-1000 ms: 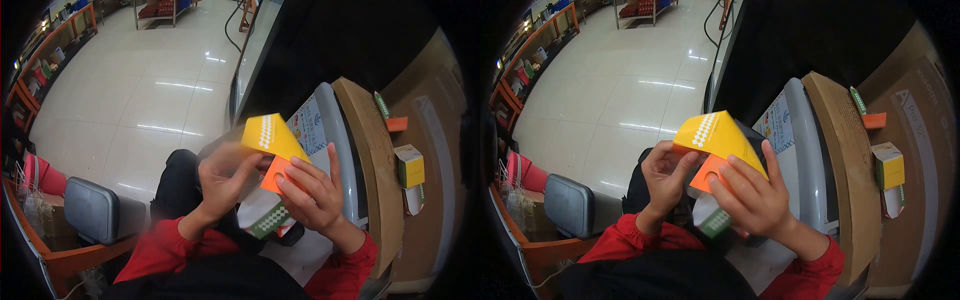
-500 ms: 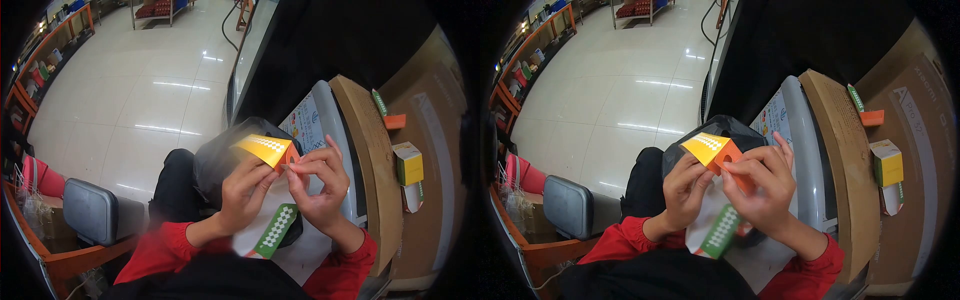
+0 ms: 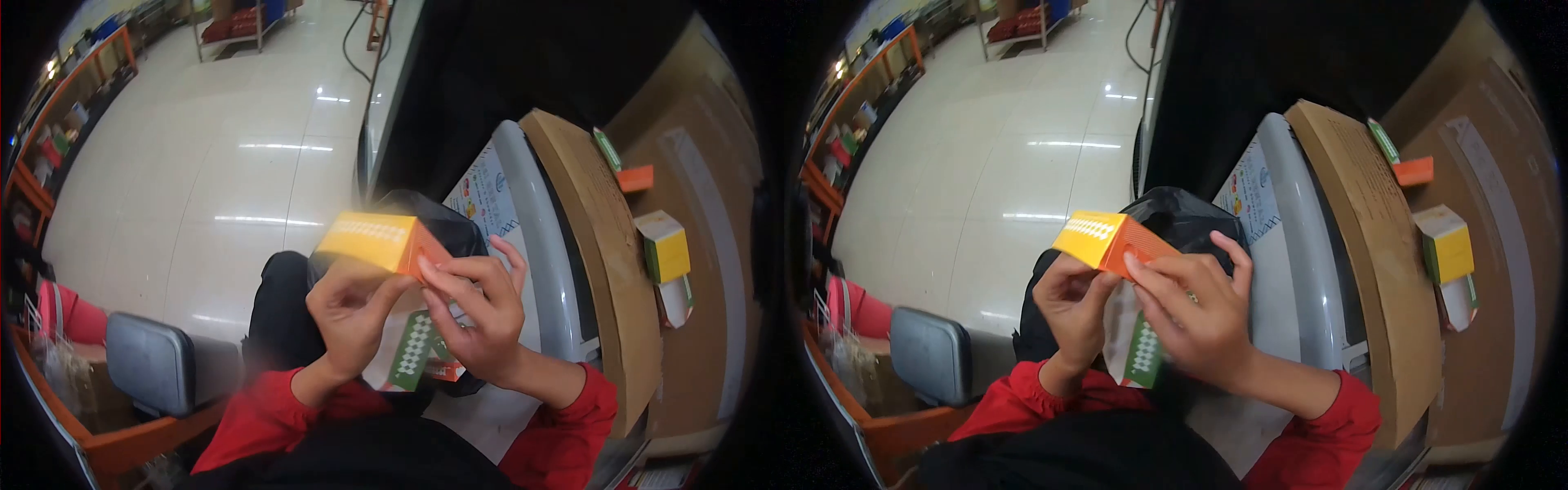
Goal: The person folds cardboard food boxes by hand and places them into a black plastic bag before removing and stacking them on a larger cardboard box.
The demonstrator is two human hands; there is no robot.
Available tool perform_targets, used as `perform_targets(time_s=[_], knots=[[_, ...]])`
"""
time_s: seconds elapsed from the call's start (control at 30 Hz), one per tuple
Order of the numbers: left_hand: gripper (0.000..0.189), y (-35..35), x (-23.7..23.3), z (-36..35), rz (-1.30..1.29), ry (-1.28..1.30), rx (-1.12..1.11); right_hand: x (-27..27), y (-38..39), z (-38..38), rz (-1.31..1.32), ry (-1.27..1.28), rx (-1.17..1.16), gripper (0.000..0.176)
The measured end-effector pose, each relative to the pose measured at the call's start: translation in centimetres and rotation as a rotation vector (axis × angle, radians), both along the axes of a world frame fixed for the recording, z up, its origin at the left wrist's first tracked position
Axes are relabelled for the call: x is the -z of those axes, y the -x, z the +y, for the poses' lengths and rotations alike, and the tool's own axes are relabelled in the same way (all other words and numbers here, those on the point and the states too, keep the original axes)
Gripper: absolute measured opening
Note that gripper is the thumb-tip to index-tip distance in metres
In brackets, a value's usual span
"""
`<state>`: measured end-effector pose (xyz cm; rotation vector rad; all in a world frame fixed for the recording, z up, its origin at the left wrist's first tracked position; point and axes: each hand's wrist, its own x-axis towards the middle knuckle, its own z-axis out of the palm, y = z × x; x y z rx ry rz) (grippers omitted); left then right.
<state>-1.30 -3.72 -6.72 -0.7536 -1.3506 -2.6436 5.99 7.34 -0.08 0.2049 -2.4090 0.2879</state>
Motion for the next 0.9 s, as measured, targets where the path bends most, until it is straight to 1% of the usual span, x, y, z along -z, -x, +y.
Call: perform_targets(time_s=[0.07,0.13,0.2,0.23,0.27,0.33,0.47,0.53,0.57,0.67,0.7,0.8,0.9], knots=[[0.015,0.2,-0.4,-0.5,0.080,0.058,-0.050,-0.4,0.1,0.5,-0.033,0.234,-0.049,0.027],[0.015,0.0,-0.5,-1.0,0.123,0.080,-0.049,-1.1,-0.1,0.4,-0.060,0.312,-0.090,0.025],[0.015,-0.3,-0.5,-1.3,0.131,0.114,-0.111,-1.6,-0.4,0.2,-0.092,0.386,-0.104,0.023],[0.012,-0.4,-0.4,-1.5,0.201,0.113,-0.098,-1.4,-0.4,0.2,-0.065,0.426,-0.116,0.020],[0.013,-0.5,-0.4,-1.4,0.264,0.156,-0.143,-1.2,-0.5,0.3,-0.034,0.451,-0.126,0.019],[0.012,-1.0,-0.6,-1.8,0.188,0.304,-0.185,-0.7,-0.8,0.5,-0.038,0.472,-0.177,0.015],[0.010,-1.1,-1.2,-1.8,0.197,0.328,-0.190,0.1,-0.8,0.0,0.120,0.473,-0.209,0.013],[0.009,-1.4,-1.5,-1.3,0.155,0.375,-0.247,0.5,-0.9,-0.1,0.132,0.394,-0.151,0.011],[0.009,-1.2,-1.3,-1.0,0.186,0.376,-0.275,0.6,-0.9,-0.3,0.133,0.357,-0.128,0.011],[0.012,-1.2,-1.7,0.0,0.024,0.349,-0.320,1.6,-1.0,-2.0,0.173,0.108,0.013,0.019],[0.016,-1.0,-1.4,-0.3,0.077,0.374,-0.250,2.1,-1.1,-2.4,0.132,0.111,0.017,0.030],[0.014,-0.7,-1.2,0.2,0.111,0.401,-0.345,2.5,-1.1,-2.3,0.046,0.171,-0.053,0.038],[0.013,0.1,-1.3,-0.7,0.164,0.312,-0.249,1.1,-1.4,-1.7,-0.047,0.161,-0.116,0.038]])
